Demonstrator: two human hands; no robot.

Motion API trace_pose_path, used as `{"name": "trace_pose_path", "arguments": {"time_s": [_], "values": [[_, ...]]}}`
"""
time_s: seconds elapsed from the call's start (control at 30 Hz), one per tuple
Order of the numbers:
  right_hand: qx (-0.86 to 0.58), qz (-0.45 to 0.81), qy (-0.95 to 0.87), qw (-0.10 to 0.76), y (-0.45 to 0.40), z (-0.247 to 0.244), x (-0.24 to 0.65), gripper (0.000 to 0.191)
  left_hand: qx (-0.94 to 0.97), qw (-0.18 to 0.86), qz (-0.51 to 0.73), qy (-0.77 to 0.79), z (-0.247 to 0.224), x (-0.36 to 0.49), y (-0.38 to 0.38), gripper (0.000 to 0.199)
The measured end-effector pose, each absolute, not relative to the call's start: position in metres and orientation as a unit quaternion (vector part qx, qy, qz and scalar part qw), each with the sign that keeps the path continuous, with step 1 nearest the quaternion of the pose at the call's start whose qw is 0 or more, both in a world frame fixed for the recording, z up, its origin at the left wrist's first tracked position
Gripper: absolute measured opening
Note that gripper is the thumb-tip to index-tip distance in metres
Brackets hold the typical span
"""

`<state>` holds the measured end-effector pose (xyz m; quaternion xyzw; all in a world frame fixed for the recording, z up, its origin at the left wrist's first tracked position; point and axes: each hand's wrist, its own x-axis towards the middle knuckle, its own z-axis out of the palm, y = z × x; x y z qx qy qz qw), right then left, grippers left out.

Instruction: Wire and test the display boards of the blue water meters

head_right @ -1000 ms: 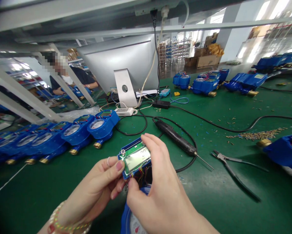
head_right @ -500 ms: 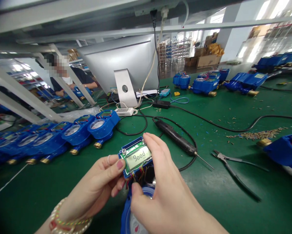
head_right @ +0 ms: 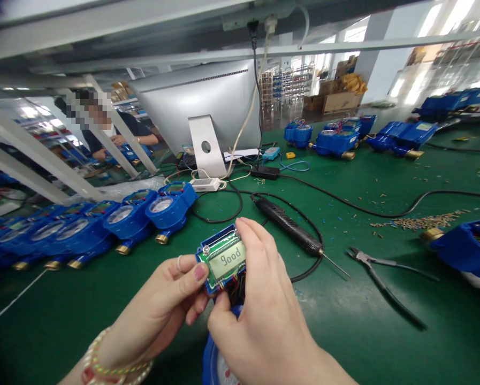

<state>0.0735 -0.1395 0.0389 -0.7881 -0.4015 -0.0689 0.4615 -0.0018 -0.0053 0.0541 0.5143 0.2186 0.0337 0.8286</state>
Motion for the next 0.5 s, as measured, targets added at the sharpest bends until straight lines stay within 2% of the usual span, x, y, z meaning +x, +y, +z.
{"name": "trace_pose_path", "arguments": {"time_s": [0.17,0.37,0.5], "values": [[-0.791,-0.099,-0.409,0.444,-0.141,0.035,0.076,0.066,0.503,0.838,0.031,0.208,0.057,0.0,-0.005,0.033],[-0.779,0.045,-0.454,0.431,-0.159,0.047,0.092,0.086,0.485,0.847,0.024,0.217,0.056,0.0,0.002,0.031],[-0.773,0.06,-0.433,0.459,-0.159,0.052,0.101,0.093,0.485,0.851,0.007,0.201,0.055,0.001,0.002,0.033]]}}
